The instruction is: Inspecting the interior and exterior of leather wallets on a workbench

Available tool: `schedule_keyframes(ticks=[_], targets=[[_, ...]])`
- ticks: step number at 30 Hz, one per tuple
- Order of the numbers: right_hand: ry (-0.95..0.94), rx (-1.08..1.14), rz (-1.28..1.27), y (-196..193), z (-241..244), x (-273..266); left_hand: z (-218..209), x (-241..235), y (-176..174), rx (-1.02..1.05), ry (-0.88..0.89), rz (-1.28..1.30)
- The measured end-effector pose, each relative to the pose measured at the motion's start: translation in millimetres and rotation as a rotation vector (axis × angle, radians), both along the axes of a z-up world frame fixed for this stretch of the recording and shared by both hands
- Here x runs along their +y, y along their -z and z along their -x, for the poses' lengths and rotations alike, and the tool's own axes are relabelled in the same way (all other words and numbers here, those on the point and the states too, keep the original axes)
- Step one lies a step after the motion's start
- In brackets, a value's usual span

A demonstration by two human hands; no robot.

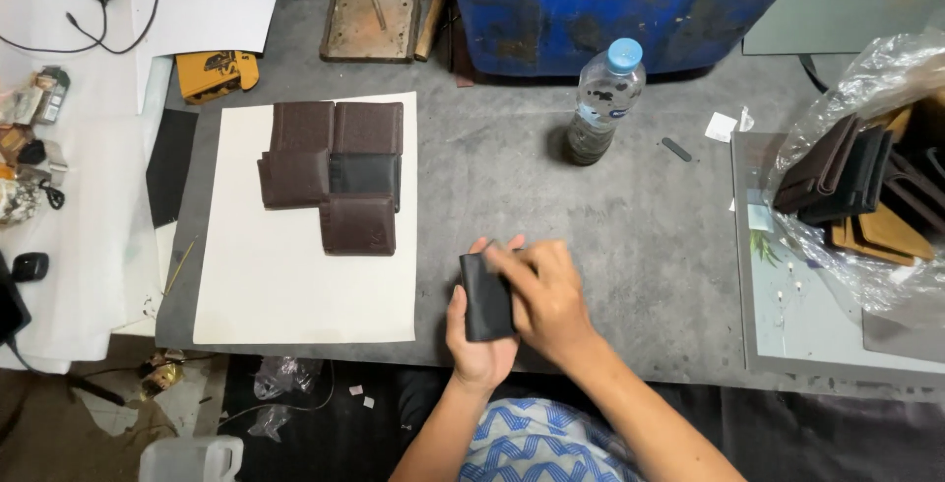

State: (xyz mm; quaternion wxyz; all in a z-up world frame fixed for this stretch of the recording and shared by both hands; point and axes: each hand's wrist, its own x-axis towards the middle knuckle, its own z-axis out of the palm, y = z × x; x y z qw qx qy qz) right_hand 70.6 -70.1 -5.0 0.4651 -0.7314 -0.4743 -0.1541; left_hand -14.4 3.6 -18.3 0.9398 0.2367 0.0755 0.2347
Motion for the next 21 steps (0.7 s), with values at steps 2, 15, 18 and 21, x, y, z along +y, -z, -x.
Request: schedule_keyframes(ticks=[2, 15, 18, 21], targets=[[0.063, 0.064, 0.061, 6, -19, -9, 2, 4, -1, -0.010, -0.003, 0.119], [0.486, 0.669, -0.421, -76, -124, -41, -10, 26, -22, -0.092, 0.137, 0.256], [0.421, 0.107, -0.286, -106, -143, -24, -14, 25, -18, -0.029, 0.120, 0.294], [0.323, -0.182, -0.149, -105, -170, -11, -19, 25, -17, 0.075, 0.090, 0.288]])
